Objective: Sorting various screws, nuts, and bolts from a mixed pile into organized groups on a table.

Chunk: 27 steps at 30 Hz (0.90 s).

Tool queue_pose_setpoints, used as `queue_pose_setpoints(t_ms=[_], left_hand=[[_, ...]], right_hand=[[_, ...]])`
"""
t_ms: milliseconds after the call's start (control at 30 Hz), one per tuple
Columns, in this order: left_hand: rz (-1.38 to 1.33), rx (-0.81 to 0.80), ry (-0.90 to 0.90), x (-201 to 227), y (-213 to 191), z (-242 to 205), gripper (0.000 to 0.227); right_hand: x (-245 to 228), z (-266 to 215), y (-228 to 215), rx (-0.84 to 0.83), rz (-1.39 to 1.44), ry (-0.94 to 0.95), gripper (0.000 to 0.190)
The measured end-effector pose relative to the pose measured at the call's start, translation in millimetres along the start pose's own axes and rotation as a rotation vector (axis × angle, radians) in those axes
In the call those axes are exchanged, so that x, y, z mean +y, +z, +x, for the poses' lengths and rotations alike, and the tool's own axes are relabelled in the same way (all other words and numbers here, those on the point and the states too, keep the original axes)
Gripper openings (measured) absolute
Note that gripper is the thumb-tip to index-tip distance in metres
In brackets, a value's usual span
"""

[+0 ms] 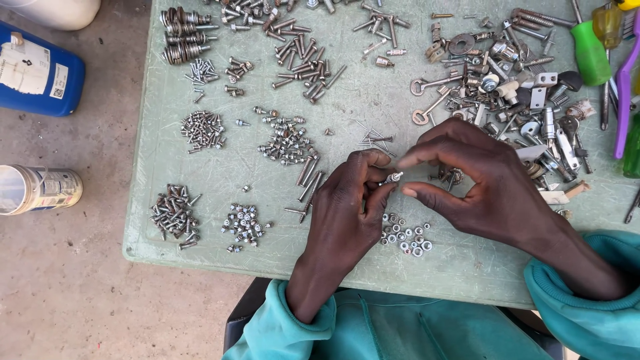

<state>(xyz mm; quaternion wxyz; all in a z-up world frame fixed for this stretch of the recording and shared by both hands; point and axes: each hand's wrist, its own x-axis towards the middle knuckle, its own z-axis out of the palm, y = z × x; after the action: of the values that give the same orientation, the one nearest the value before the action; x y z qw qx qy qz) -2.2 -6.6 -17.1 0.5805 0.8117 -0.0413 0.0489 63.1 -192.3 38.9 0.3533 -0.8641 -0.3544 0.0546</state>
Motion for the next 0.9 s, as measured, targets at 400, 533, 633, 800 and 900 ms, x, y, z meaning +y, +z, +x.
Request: queue_pose_setpoints(t_ms=[400,533,633,800,900], left_hand=[[0.051,0.019,0.068,-0.4,2.9,-4.7,0.029],[0.05,-0.017,0.023,-2.2,4.0,-5.2,0.028],[0.061,0.006,0.071,-3.9,5.0,-4.2,0.028],[0.074,0.011,0.099,-5.3,6.1,-5.9,0.026],[0.12,0.008,0.191,-3.3,5.3,-6.1,0.028]], right_hand=[[8.4,-7.0,13.0,0.069,-0.072,0.013,0.032],[-3.1,-2.2,9.0,0.071,-0.035,-0.11,0.014],[-1.3,-3.6,9.2,0.101,-0.066,-0.081,0.008],[6.0,-5.3,0.3,0.04,-0.208,-0.246,0.014],[-0.6,-4.8,-5.6,-0.004,-0.326,-0.233,0.013]])
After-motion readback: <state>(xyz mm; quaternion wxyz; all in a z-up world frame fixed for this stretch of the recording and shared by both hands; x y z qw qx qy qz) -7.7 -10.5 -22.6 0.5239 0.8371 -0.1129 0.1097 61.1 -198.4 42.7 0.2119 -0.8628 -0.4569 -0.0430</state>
